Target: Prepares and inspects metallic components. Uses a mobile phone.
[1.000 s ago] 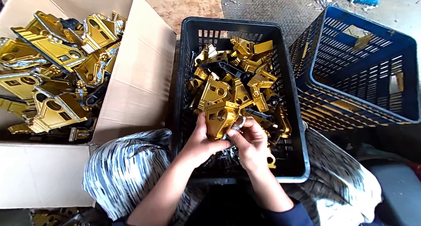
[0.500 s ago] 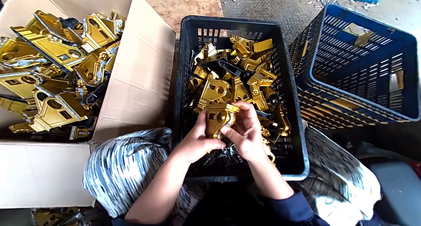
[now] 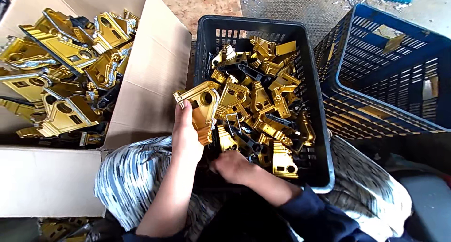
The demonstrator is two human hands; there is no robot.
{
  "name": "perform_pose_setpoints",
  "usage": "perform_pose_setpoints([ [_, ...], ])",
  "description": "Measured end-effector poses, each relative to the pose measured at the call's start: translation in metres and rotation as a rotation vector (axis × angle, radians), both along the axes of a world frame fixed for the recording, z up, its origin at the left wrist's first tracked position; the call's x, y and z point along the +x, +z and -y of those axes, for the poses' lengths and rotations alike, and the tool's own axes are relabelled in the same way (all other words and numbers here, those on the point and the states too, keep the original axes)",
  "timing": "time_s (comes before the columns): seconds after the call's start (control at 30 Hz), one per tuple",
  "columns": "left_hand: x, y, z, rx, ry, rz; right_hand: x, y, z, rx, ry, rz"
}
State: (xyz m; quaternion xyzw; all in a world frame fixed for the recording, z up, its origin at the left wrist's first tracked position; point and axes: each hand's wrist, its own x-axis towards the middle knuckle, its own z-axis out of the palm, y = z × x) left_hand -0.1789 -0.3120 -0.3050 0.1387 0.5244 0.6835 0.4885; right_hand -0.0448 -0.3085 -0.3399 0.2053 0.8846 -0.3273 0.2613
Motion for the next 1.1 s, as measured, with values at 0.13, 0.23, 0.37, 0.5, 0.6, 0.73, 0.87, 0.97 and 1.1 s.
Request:
perform_pose_setpoints([
  [0.13, -0.006, -0.002, 0.004, 0.123, -0.001, -0.337, 0.028, -0.002, -0.016, -0.188, -0.21, -0.23],
  [0.23, -0.011, -0.002, 0.01, 0.163, -0.05, -0.579, 0.073, 0.0, -0.018, -0.347, -0.534, -0.602],
  [0.37, -0.001, -0.009, 0.011, 0.129, -0.145, -0.771, 0.103, 0.01, -0.028, -0.283, -0.903, -0.75],
  [0.5, 0.011, -0.014, 0.009, 0.109, -0.215, -0.933, 0.106, 0.034, -0.04, 0.02, -1.043, -0.945],
  [0.6, 0.017, -0.015, 0.009, 0.075, -0.265, -0.872, 0.103, 0.052, -0.046, 0.059, -0.963, -1.093],
  [0.73, 0.02, -0.022, 0.01, 0.043, -0.329, -0.727, 0.106, 0.064, -0.052, 0.119, -0.895, -0.878],
  [0.87, 0.018, -0.022, 0.011, -0.011, -0.298, -0.826, 0.108, 0.06, -0.049, 0.148, -0.913, -0.718],
  [0.97, 0.018, -0.02, 0.011, -0.024, -0.308, -0.879, 0.108, 0.06, -0.047, -0.027, -0.983, -0.754],
  [1.1, 0.02, -0.02, 0.011, -0.034, -0.325, -0.823, 0.106, 0.059, -0.046, -0.115, -1.011, -1.016],
])
